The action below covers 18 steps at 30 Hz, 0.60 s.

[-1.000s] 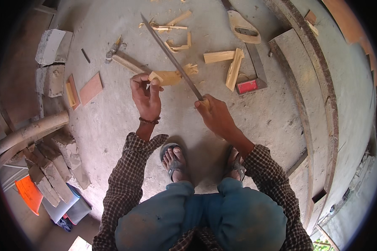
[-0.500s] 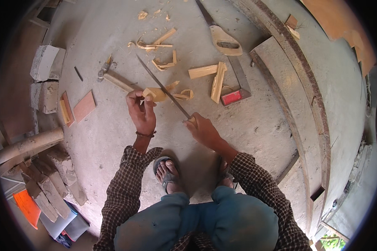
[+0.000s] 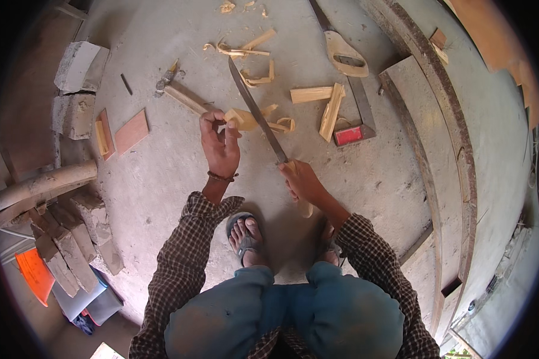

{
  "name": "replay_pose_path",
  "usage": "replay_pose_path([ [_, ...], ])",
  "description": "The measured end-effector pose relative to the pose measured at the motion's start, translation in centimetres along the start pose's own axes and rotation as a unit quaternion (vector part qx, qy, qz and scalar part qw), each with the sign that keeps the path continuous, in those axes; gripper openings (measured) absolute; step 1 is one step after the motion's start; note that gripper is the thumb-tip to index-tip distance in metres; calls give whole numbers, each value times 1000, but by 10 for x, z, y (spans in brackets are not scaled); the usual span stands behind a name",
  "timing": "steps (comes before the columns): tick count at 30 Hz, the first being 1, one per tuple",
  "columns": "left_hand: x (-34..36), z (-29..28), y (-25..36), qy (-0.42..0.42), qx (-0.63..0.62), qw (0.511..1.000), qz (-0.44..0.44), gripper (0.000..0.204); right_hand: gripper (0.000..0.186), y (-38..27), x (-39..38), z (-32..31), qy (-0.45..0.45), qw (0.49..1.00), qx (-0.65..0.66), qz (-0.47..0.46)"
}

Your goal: The person hammers a nail into a small wooden block, then uses a hand saw to cut the block. They sand the cut edges with sandpaper and inspect the finished piece.

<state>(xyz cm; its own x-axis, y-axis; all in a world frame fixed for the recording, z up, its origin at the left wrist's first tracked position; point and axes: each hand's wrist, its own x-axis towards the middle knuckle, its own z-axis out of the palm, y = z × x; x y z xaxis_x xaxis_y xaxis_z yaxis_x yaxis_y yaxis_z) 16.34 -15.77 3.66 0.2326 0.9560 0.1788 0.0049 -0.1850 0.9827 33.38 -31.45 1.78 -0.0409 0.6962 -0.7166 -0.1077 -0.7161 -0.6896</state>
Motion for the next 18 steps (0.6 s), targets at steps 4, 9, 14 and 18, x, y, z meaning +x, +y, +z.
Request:
replay_pose_path([
  [4, 1, -7, -4, 21, 9, 1000, 12, 25, 26, -23, -15, 22, 198, 932, -182, -242],
  [9, -2, -1, 0, 19, 6, 1000, 7, 25, 26, -55, -40, 31, 248, 889, -102, -371],
  [14, 0, 7, 2, 14, 7, 1000, 12, 25, 29, -1, 0, 12, 162, 950, -219, -153],
  [18, -1, 0, 0, 7, 16, 1000, 12, 25, 33, -9, 2, 1, 78, 982, -135, -103],
])
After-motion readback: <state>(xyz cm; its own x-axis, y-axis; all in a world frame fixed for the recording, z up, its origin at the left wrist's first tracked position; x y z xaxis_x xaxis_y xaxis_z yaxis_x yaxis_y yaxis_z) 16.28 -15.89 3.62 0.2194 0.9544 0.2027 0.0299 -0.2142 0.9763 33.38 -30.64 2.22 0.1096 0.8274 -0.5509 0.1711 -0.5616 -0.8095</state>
